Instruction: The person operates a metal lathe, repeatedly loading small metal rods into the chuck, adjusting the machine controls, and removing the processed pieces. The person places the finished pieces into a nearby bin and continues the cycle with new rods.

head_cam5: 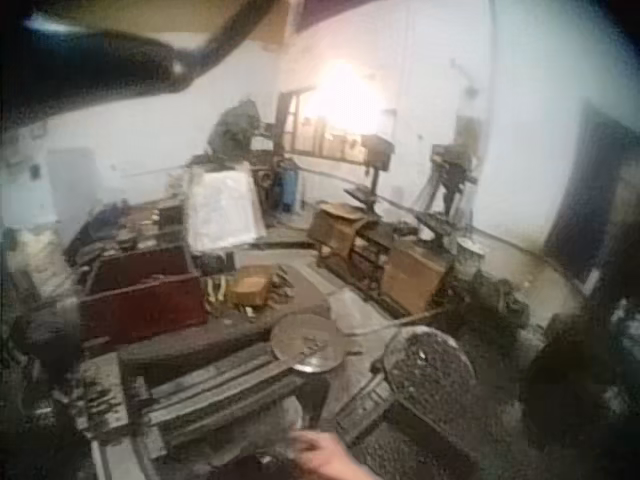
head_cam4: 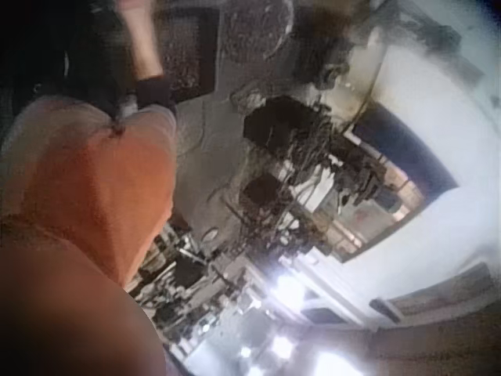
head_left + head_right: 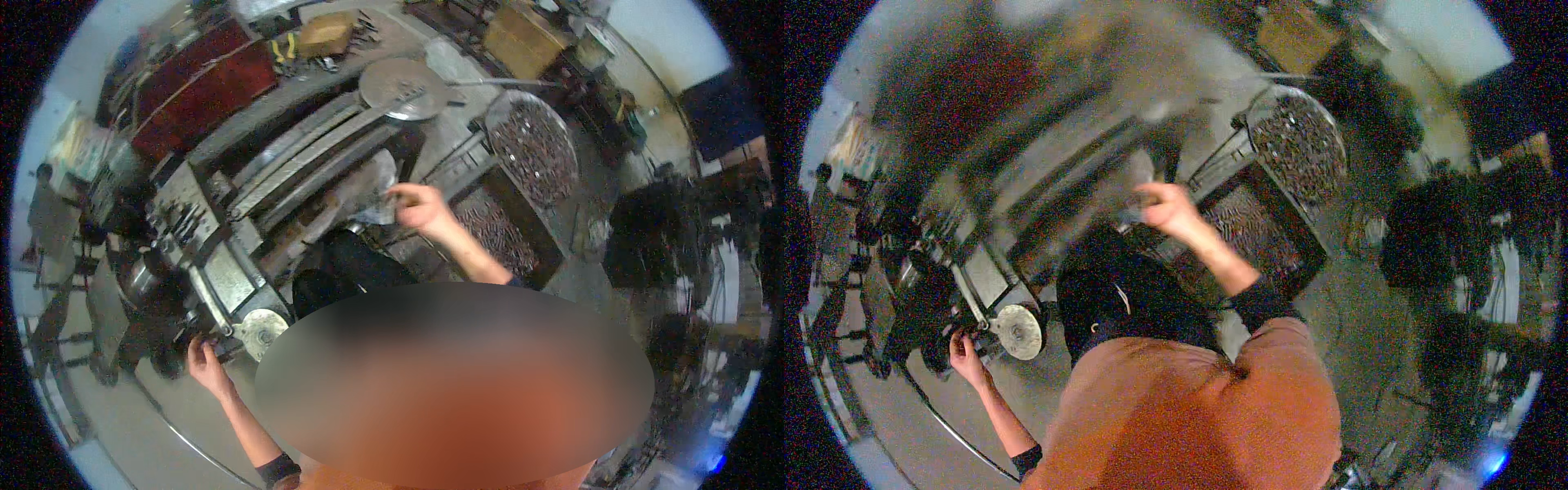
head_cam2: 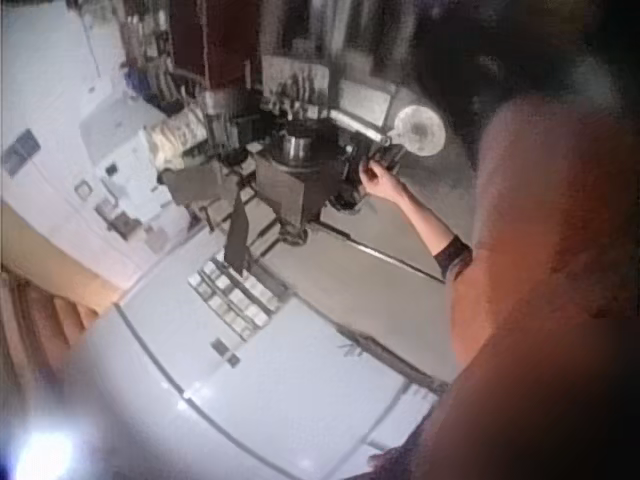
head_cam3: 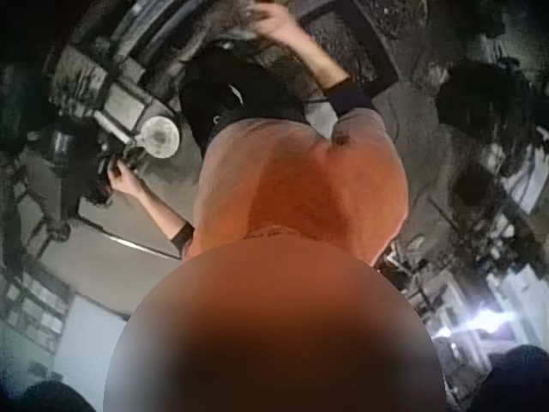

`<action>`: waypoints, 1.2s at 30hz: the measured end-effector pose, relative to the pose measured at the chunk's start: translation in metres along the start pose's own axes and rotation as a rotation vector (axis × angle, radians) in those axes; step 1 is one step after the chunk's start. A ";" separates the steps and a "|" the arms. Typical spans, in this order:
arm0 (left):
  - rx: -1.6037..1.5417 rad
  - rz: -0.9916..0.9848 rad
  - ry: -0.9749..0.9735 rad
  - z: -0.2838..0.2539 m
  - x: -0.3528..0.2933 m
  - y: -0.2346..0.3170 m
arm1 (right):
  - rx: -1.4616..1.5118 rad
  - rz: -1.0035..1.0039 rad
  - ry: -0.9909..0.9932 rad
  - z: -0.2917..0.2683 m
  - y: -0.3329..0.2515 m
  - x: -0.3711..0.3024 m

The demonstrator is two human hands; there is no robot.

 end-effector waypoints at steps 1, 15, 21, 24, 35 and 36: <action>0.020 -0.007 -0.013 0.003 0.004 -0.007 | 0.125 0.108 0.038 -0.026 0.032 -0.028; 0.359 -0.063 -0.130 0.009 0.015 -0.034 | -0.914 0.824 0.025 -0.128 0.221 -0.089; 0.417 -0.036 -0.116 0.011 0.018 -0.037 | -0.728 0.874 0.163 -0.129 0.251 -0.092; 0.492 -0.040 -0.122 0.010 0.019 -0.037 | -0.890 0.800 0.158 -0.123 0.243 -0.085; 0.541 -0.029 -0.054 0.015 0.012 -0.022 | -0.793 0.951 0.000 -0.126 0.209 -0.077; 0.581 -0.005 -0.045 0.015 0.011 -0.018 | -0.814 0.959 0.004 -0.127 0.209 -0.077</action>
Point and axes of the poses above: each hand's wrist, its own x-axis towards the middle knuckle, its own z-axis out of the palm, y = z × x, the point moved 7 cm from there along x, towards the middle knuckle, and after that the axes turned 6 degrees about -y, right-handed, at the moved point
